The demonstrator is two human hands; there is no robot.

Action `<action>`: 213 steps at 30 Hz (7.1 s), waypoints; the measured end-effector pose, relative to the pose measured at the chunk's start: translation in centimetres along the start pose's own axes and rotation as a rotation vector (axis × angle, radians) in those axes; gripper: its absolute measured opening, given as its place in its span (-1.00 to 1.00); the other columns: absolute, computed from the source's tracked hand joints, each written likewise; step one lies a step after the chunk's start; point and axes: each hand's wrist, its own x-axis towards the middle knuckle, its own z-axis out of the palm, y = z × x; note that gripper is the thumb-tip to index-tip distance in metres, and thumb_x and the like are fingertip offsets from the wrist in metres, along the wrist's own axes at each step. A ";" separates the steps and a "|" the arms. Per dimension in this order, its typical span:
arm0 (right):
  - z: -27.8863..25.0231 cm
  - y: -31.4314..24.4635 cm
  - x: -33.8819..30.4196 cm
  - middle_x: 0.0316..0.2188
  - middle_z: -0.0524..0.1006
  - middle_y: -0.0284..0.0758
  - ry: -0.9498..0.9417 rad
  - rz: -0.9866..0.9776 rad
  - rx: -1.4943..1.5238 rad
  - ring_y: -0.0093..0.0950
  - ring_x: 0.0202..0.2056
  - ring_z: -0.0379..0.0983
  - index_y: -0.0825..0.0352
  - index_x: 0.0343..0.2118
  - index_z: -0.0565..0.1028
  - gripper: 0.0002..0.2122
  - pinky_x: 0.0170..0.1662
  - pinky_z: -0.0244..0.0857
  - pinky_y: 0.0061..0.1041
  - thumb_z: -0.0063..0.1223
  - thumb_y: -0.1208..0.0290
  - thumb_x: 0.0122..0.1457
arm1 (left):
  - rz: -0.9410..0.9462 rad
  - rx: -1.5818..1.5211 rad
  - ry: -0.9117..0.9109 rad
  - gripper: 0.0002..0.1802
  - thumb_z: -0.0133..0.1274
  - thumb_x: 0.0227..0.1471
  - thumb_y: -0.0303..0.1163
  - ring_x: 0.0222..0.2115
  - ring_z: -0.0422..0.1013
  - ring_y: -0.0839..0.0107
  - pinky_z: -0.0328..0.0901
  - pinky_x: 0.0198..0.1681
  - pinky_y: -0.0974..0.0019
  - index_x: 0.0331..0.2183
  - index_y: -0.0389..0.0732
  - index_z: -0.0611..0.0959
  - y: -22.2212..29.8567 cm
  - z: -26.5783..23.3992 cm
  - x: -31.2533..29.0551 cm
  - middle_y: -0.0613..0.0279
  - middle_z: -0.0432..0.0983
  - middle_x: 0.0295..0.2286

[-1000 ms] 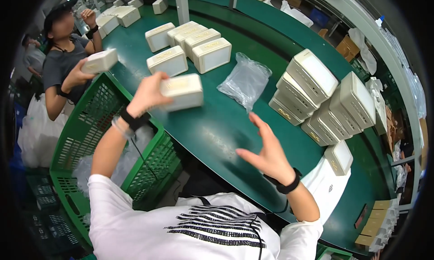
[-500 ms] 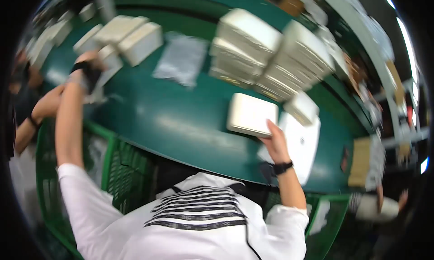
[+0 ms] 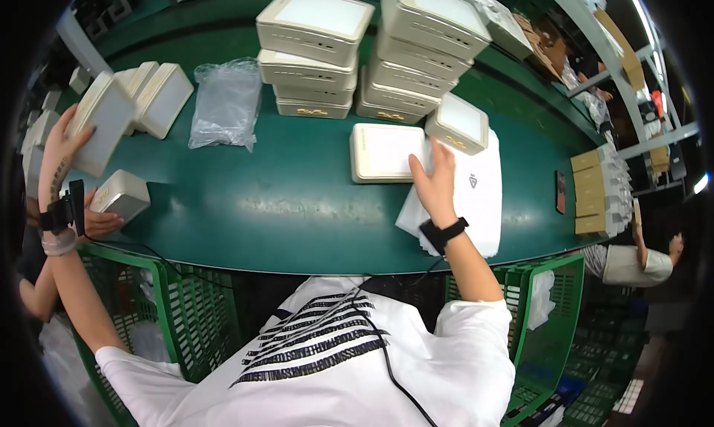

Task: The person removes plastic covers from a bag and fits them onto the screens of speakers by hand. The person then turns the speakers over and stacks them on the table, repeating the process for several units.

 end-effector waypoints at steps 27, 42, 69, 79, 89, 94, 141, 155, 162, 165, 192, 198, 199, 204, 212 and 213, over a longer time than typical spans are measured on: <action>2.9 -14.6 1.3 0.19 0.16 -0.08 -0.681 -0.947 -0.148 -0.08 0.24 0.02 0.20 0.21 0.20 -0.13 0.23 0.02 -0.21 0.38 0.41 -0.29 | -0.168 0.195 -0.378 0.11 0.34 -0.50 -0.46 0.03 0.30 0.17 0.17 0.12 0.21 0.19 -0.25 0.22 -13.1 2.5 -8.6 0.01 0.36 0.00; -2.0 -13.4 -1.4 0.22 0.19 -0.13 -0.956 0.077 0.871 -0.28 0.22 0.14 0.21 0.32 -0.05 -0.13 0.23 0.02 -0.36 0.27 0.21 0.03 | 0.173 -0.521 -1.051 -0.25 0.41 -0.42 -0.11 -0.28 0.47 0.25 0.34 -0.18 0.32 -0.20 -0.41 0.55 17.9 21.7 -12.0 -0.01 0.53 -0.31; -7.4 -10.8 -5.7 0.14 0.22 -0.04 -0.135 -0.186 0.107 -0.09 0.15 0.18 0.31 0.04 0.42 -0.55 0.18 0.09 -0.29 0.16 0.49 0.02 | -0.304 0.104 -0.109 0.15 0.07 -0.20 0.27 0.03 0.15 -0.27 0.10 0.11 -0.10 0.23 -0.31 0.11 7.4 18.9 -2.9 -0.41 0.19 0.02; -2.4 -19.0 -4.4 0.16 0.24 -0.09 -0.295 -0.403 0.367 -0.15 0.18 0.18 0.31 0.04 0.42 -0.54 0.20 0.07 -0.32 0.17 0.48 0.00 | -0.269 -0.468 -0.214 0.11 -0.14 0.02 0.24 0.25 -0.07 -0.09 -0.17 0.29 0.13 0.19 -0.56 -0.03 2.5 18.3 -4.4 -0.38 0.05 0.16; -11.3 -14.3 -4.4 0.15 0.25 0.08 -0.728 -0.456 0.420 0.03 0.17 0.15 0.50 0.23 0.08 -0.31 0.21 0.02 -0.06 0.12 0.32 0.10 | -0.369 -1.029 0.104 -0.82 0.00 0.03 -0.41 -0.39 0.41 0.43 0.32 -0.39 0.30 -0.35 -0.33 0.55 1.7 15.9 -11.0 0.20 0.49 -0.45; -12.8 -18.4 -0.7 0.11 0.38 -0.11 -1.184 -1.361 2.070 -0.22 0.11 0.32 0.39 0.20 0.21 -0.39 0.17 0.12 -0.21 0.16 0.42 0.08 | -0.319 -0.916 0.251 -0.68 0.01 0.05 -0.47 -0.33 0.42 0.41 0.34 -0.30 0.30 -0.11 -0.35 0.46 1.3 10.5 -11.8 0.16 0.50 -0.32; -1.5 -20.6 -2.6 0.23 0.09 -0.09 -0.490 -0.238 1.552 -0.18 0.24 0.07 0.28 0.34 -0.14 0.08 0.27 -0.08 -0.23 0.34 0.13 -0.21 | -0.658 0.164 0.187 -0.67 -0.11 0.11 -0.24 -0.31 0.44 -0.02 0.32 -0.22 0.12 -0.23 -0.28 0.56 -20.6 -4.1 -33.3 -0.10 0.54 -0.33; -0.5 -18.6 -7.8 0.30 0.02 -0.28 -0.854 0.168 1.787 -0.32 0.30 -0.03 0.19 0.35 -0.16 0.15 0.27 -0.08 -0.25 0.43 0.21 -0.30 | -0.124 -0.524 -0.142 0.04 0.32 -0.23 -0.33 0.13 0.22 0.15 0.14 0.12 0.10 0.24 -0.23 0.13 10.3 6.2 -25.4 0.03 0.24 0.13; -3.0 -18.2 -10.7 0.34 -0.10 -0.21 -0.713 0.238 1.761 -0.29 0.32 -0.08 0.26 0.34 -0.17 0.18 0.28 -0.08 -0.32 0.45 0.06 -0.28 | 0.120 -0.957 -0.817 0.51 0.46 -0.37 -0.24 0.18 0.12 0.09 0.05 0.19 0.07 0.27 -0.20 -0.37 21.1 16.5 -23.5 -0.16 0.07 0.16; -4.5 -16.9 -10.9 0.34 -0.12 -0.17 -0.507 0.394 1.809 -0.27 0.31 -0.06 0.33 0.33 -0.15 0.16 0.28 -0.07 -0.35 0.42 0.00 -0.25 | 0.048 -1.149 -0.908 0.50 0.45 -0.35 -0.27 0.16 0.13 0.11 0.06 0.19 0.10 0.27 -0.22 -0.38 22.4 18.6 -23.5 -0.14 0.08 0.15; -0.1 -3.3 8.9 0.25 0.13 -0.07 -0.833 -0.603 0.141 -0.12 0.21 0.11 0.35 0.31 -0.16 0.18 0.27 -0.02 -0.28 0.47 0.35 -0.37 | 0.886 0.140 -1.334 0.46 0.35 -0.52 0.16 0.00 0.27 -0.15 0.18 0.10 0.17 0.19 -0.53 -0.04 26.7 24.8 -4.2 -0.52 -0.24 0.19; -1.4 -1.7 9.1 0.27 0.08 -0.06 -0.744 -0.705 0.202 -0.08 0.25 0.03 0.31 0.32 -0.17 0.17 0.31 -0.10 -0.27 0.47 0.36 -0.35 | 0.908 0.393 -1.382 0.46 0.31 -0.54 0.22 -0.03 0.30 -0.09 0.22 0.06 0.23 0.18 -0.56 0.02 27.6 26.0 -3.1 -0.52 -0.24 0.19; -1.8 -1.1 9.2 0.27 0.08 -0.06 -0.749 -0.702 0.207 -0.08 0.25 0.03 0.31 0.32 -0.17 0.17 0.31 -0.10 -0.27 0.47 0.36 -0.35 | 0.923 0.415 -1.362 0.45 0.32 -0.54 0.21 -0.05 0.31 -0.10 0.22 0.06 0.22 0.18 -0.54 0.03 27.5 26.0 -3.1 -0.53 -0.25 0.18; -3.6 0.1 9.9 0.28 0.03 -0.04 -0.940 -0.405 0.010 -0.07 0.29 -0.06 0.27 0.32 -0.15 0.15 0.32 -0.11 -0.25 0.46 0.38 -0.34 | 0.924 0.466 -1.408 0.44 0.33 -0.56 0.19 -0.07 0.32 -0.08 0.22 0.05 0.23 0.19 -0.52 0.04 28.9 25.9 -2.1 -0.54 -0.24 0.18; -3.3 0.5 9.9 0.30 -0.01 -0.07 -0.959 -0.436 0.065 -0.08 0.31 -0.12 0.25 0.32 -0.15 0.13 0.31 -0.06 -0.24 0.43 0.48 -0.32 | 0.948 0.471 -1.661 0.47 0.35 -0.59 0.15 -0.18 0.40 -0.12 0.30 -0.03 0.20 0.21 -0.47 0.00 29.3 26.3 -0.8 -0.57 -0.37 0.18; -3.2 0.4 10.1 0.30 -0.01 -0.08 -0.976 -0.421 0.077 -0.09 0.31 -0.13 0.25 0.32 -0.16 0.13 0.31 -0.07 -0.25 0.43 0.50 -0.32 | 0.949 0.527 -1.700 0.47 0.35 -0.58 0.14 -0.22 0.42 -0.14 0.32 -0.06 0.20 0.21 -0.46 -0.01 29.5 26.4 -0.6 -0.59 -0.40 0.17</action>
